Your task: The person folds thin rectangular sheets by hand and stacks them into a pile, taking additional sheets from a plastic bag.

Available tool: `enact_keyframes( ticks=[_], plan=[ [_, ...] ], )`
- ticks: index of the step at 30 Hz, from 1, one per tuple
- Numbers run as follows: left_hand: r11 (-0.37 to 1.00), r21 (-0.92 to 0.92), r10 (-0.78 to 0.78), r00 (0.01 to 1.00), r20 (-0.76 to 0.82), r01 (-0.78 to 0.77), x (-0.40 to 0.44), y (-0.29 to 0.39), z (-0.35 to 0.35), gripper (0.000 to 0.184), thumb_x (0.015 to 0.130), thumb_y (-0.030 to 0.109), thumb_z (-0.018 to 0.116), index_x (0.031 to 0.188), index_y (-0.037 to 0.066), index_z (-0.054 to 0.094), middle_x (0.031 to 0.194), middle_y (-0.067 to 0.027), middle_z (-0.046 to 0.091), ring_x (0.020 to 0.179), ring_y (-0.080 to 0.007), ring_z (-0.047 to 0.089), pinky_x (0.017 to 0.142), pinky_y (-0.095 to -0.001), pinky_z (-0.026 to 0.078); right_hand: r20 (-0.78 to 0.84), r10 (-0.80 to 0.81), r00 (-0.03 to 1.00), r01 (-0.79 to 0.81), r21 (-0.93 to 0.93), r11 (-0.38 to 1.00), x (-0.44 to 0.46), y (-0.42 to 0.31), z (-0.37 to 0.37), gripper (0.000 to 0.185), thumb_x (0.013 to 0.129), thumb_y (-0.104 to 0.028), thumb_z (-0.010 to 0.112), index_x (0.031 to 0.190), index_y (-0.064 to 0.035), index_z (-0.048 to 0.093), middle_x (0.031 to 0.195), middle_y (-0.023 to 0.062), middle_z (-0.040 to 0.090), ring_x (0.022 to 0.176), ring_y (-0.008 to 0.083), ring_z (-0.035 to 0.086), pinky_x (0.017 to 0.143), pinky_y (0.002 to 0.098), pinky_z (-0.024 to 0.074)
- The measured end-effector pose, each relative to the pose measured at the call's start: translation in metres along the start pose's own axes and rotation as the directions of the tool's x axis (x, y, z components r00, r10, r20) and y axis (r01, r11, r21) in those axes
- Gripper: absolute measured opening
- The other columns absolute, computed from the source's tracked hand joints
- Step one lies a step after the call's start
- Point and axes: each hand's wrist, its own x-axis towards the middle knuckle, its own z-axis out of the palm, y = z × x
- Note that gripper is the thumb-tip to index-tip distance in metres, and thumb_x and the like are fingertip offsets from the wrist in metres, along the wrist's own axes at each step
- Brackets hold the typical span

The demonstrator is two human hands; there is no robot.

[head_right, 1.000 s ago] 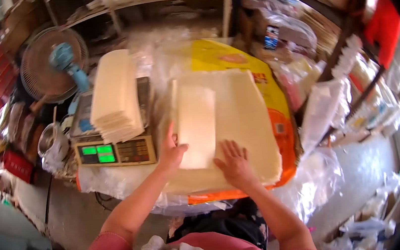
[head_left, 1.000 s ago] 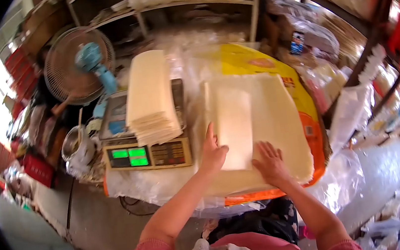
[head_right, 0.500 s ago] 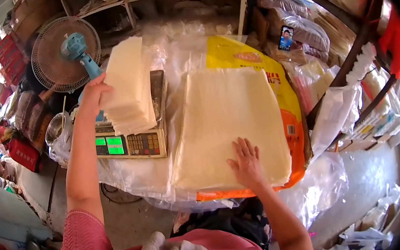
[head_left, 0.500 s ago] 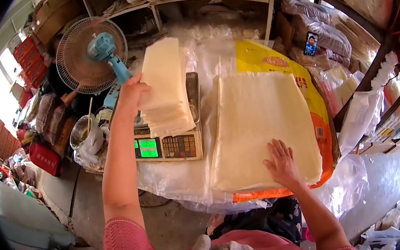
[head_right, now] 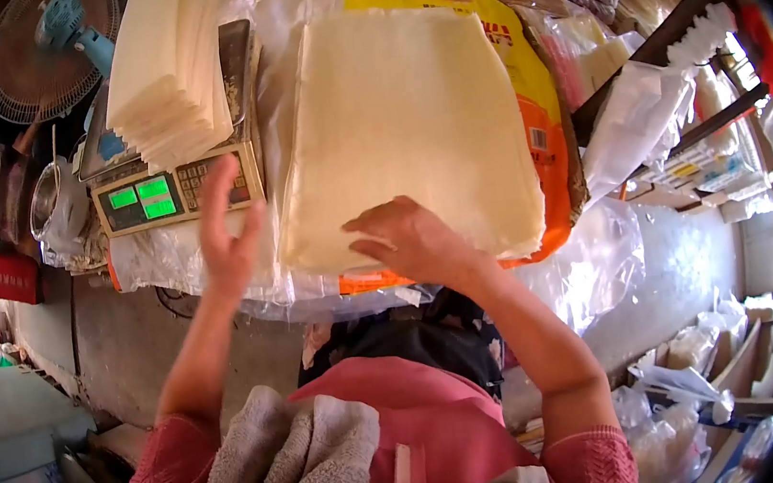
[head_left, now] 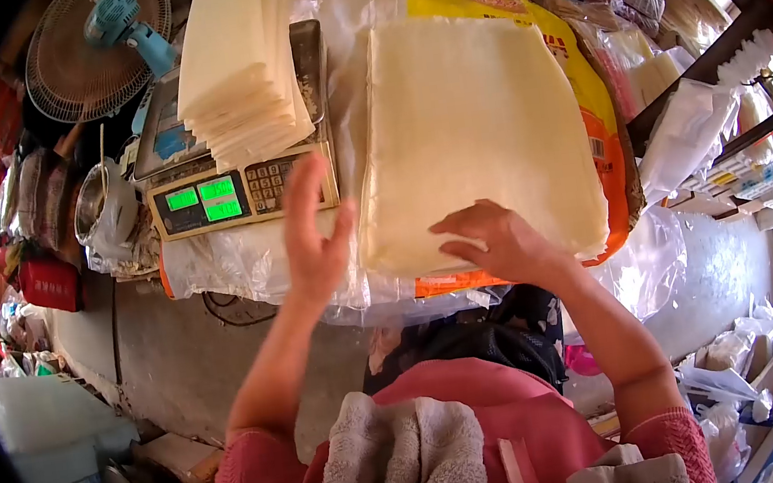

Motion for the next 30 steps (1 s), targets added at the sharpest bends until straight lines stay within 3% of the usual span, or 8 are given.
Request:
enact_keyframes(
  ticks=[5, 13, 16, 17, 20, 24, 27, 30],
  plan=[
    [0.862, -0.329, -0.349, 0.922, 0.166, 0.385, -0.048, 0.000, 0.019, 0.056, 0.089, 0.021, 0.064, 0.135, -0.003, 0.043, 0.143, -0.0183, 0.038, 0.136, -0.0274, 0.032, 0.112, -0.0368, 0.023, 0.126, -0.100, 0.987, 0.117, -0.136, 0.984, 0.011, 0.001, 0.020, 0.025, 0.084, -0.026, 0.066, 0.098, -0.0059, 0.067, 0.088, 0.0105, 0.066, 0.089, 0.0271, 0.061, 0.087, 0.0363, 0.0440],
    [0.544, -0.586, -0.399, 0.799, 0.450, 0.601, -0.067, -0.005, 0.028, 0.088, 0.074, -0.008, 0.057, 0.149, 0.001, 0.012, 0.153, -0.0150, 0.020, 0.142, -0.0229, 0.020, 0.113, -0.0324, 0.018, 0.337, -0.095, 0.937, 0.300, -0.632, 0.715, 0.042, -0.008, 0.050, 0.012, 0.080, -0.022, 0.065, 0.077, -0.0098, 0.064, 0.078, 0.0085, 0.059, 0.080, 0.0275, 0.060, 0.084, 0.0357, 0.0460],
    [0.689, -0.510, -0.349, 0.853, 0.389, 0.515, -0.077, -0.020, 0.032, 0.090, 0.074, -0.009, 0.058, 0.149, 0.000, 0.009, 0.153, -0.0162, 0.020, 0.142, -0.0224, 0.019, 0.112, -0.0327, 0.019, 0.152, -0.103, 0.983, 0.167, -0.514, 0.842, 0.044, 0.022, 0.055, 0.005, 0.078, -0.012, 0.063, 0.080, -0.0085, 0.065, 0.079, 0.0086, 0.062, 0.076, 0.0277, 0.062, 0.075, 0.0349, 0.0500],
    [0.774, -0.425, -0.328, 0.872, 0.364, 0.469, -0.076, -0.017, 0.031, 0.088, 0.074, -0.005, 0.059, 0.149, 0.003, 0.014, 0.153, -0.0180, 0.019, 0.142, -0.0253, 0.021, 0.113, -0.0337, 0.020, -0.158, -0.028, 0.987, -0.003, -0.190, 0.982, 0.044, 0.016, 0.032, 0.007, 0.076, -0.005, 0.060, 0.081, -0.0054, 0.065, 0.076, 0.0088, 0.064, 0.069, 0.0225, 0.063, 0.064, 0.0320, 0.0510],
    [0.995, -0.033, -0.071, 0.914, 0.400, 0.092, -0.051, 0.008, 0.018, 0.058, 0.080, 0.000, 0.057, 0.136, 0.002, 0.041, 0.143, -0.0174, 0.037, 0.138, -0.0304, 0.029, 0.113, -0.0363, 0.024, -0.425, 0.349, 0.835, -0.285, 0.210, 0.935, 0.043, 0.023, -0.022, 0.009, 0.081, -0.007, 0.063, 0.082, 0.0020, 0.066, 0.065, 0.0045, 0.061, 0.061, 0.0089, 0.057, 0.057, 0.0256, 0.0473],
    [1.000, 0.022, -0.010, 0.789, 0.614, -0.004, -0.020, 0.018, 0.041, 0.034, 0.082, 0.008, 0.058, 0.115, 0.001, 0.058, 0.126, -0.0148, 0.055, 0.129, -0.0348, 0.041, 0.111, -0.0439, 0.027, 0.030, 0.246, 0.969, -0.244, -0.053, 0.968, 0.013, 0.003, -0.015, 0.058, 0.083, -0.021, 0.071, 0.133, -0.0060, 0.048, 0.130, 0.0127, 0.056, 0.120, 0.0243, 0.053, 0.102, 0.0355, 0.0411],
    [0.977, 0.209, -0.109, 0.731, 0.673, -0.046, -0.016, 0.014, 0.069, 0.048, 0.085, 0.024, 0.058, 0.129, 0.007, 0.051, 0.138, -0.0140, 0.045, 0.134, -0.0394, 0.031, 0.111, -0.0535, 0.022, -0.035, 0.074, 0.997, -0.082, -0.447, 0.891, -0.003, 0.028, 0.015, 0.046, 0.086, -0.022, 0.066, 0.127, -0.0065, 0.054, 0.123, 0.0189, 0.058, 0.112, 0.0367, 0.056, 0.096, 0.0419, 0.0450],
    [0.931, 0.331, -0.102, 0.766, 0.635, -0.151, -0.029, 0.014, 0.080, 0.056, 0.089, 0.034, 0.054, 0.138, 0.009, 0.043, 0.150, -0.0150, 0.029, 0.137, -0.0486, 0.018, 0.110, -0.0589, 0.018, -0.003, 0.485, 0.874, -0.461, -0.318, 0.829, 0.008, 0.033, -0.015, 0.039, 0.085, -0.004, 0.052, 0.122, -0.0151, 0.060, 0.128, 0.0126, 0.056, 0.113, 0.0303, 0.057, 0.095, 0.0412, 0.0448]
  ],
)
